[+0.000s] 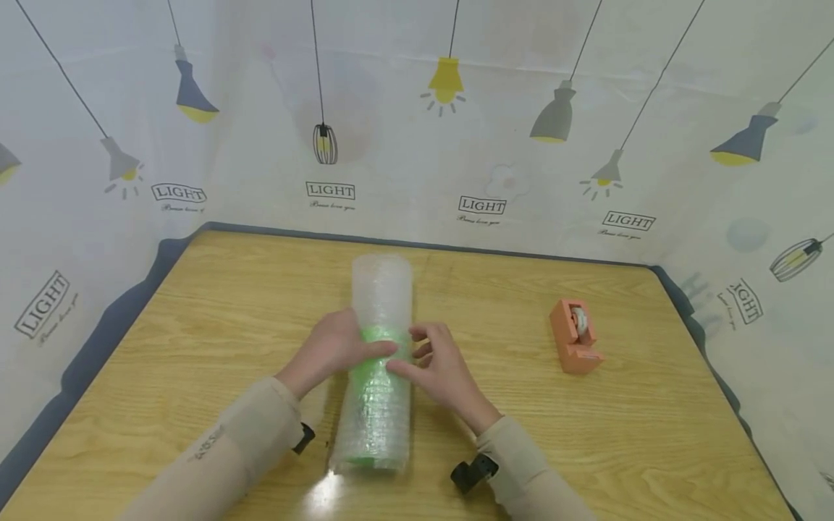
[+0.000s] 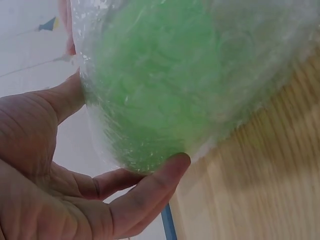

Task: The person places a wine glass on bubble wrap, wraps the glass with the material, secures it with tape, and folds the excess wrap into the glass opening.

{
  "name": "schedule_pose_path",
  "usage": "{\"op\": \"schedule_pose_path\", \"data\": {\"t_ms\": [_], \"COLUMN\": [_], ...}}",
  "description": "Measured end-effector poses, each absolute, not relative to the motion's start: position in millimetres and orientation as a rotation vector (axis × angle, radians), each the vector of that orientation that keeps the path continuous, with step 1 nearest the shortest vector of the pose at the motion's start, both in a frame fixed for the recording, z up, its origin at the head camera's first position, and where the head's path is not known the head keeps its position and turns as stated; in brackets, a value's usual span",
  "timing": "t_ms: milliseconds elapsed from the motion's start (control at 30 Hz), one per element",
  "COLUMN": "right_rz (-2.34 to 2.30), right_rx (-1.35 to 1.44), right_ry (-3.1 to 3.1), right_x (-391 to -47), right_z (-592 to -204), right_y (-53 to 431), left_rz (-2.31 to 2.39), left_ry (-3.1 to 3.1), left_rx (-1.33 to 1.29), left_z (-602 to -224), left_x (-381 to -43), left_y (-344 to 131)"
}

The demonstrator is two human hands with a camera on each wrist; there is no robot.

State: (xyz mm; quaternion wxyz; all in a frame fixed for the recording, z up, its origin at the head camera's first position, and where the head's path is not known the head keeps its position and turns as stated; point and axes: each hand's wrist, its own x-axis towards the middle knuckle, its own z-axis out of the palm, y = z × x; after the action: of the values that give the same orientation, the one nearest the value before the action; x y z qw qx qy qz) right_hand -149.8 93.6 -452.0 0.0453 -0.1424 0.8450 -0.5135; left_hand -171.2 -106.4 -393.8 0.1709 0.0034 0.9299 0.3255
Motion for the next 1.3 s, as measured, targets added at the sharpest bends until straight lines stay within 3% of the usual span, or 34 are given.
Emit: {"op": "schedule_pose_path", "data": {"t_ms": [633,1300], "right_rz": [-1.567,-1.608], "right_rx": [-0.438,-0.374], "right_ry": [2.375,2.563], "right_x": [-149,-142], "right_z": [-455,-449], "right_y": [96,107], "left_rz": [1.012,1.237], "left_ry": [2.545,2.351], "left_rx": [-0.019,0.048], "left_z": [-402,-416], "left_x": [-170,-174], "left_y": [-135,-124]}}
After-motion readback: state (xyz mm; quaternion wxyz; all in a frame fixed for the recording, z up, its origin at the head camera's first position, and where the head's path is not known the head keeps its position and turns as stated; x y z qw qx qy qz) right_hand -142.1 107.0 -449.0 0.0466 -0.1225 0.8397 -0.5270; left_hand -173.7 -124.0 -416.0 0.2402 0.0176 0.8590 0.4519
